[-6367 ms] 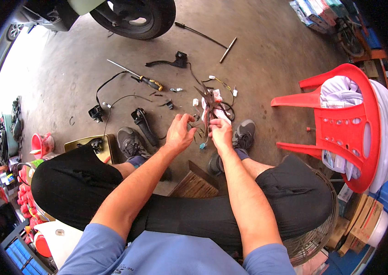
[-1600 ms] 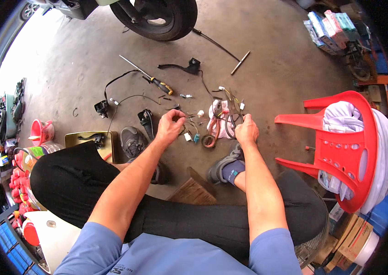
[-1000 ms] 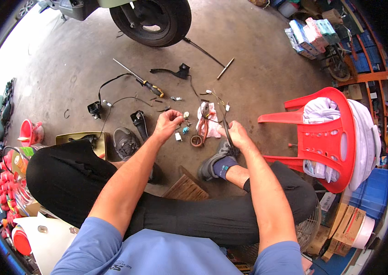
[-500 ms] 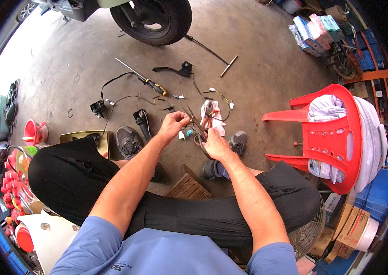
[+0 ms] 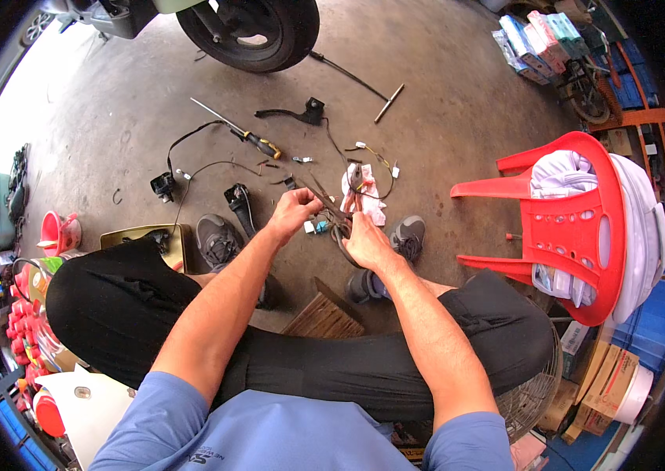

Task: Repairing or testing motorcycle electrical components using a multimeter and wiring tools.

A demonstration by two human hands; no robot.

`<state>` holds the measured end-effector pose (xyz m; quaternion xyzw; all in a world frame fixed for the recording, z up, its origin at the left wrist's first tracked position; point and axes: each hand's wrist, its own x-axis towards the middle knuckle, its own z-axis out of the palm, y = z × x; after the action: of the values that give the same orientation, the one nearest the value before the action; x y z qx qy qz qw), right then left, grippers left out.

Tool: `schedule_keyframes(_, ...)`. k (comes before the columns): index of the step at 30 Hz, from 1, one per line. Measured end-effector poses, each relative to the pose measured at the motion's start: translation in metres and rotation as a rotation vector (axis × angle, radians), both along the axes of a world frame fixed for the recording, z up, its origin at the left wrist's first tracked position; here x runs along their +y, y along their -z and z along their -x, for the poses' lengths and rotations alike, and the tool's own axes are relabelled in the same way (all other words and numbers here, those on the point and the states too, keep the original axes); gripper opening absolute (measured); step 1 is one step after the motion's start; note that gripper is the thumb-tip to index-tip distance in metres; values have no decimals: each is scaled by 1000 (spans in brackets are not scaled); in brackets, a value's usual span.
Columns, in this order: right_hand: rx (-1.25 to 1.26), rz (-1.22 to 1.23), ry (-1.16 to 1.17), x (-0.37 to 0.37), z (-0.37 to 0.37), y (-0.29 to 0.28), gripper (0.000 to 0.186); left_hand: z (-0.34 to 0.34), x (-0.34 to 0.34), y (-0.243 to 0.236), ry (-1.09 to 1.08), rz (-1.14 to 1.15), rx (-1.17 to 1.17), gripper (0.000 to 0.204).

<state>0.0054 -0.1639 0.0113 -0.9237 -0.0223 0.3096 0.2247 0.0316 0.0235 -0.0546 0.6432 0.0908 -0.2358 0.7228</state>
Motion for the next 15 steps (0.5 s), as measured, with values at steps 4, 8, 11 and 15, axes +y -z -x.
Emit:
schedule_keyframes(4,-22,-33,-14,-4,1,8,42,-2,1,1,26,6,21,11)
schedule_keyframes(8,-21,-51,-32,-6,0,10,44,-2,4,0,33,24,25,11)
schedule_keyframes(11,1,-62,-32,-8,-1,11,45,-2,5,-4,41,48,39,10)
schedule_keyframes(15,33,-114,-12,-11,-1,15,46,-1,6,-10,39,89,104,9)
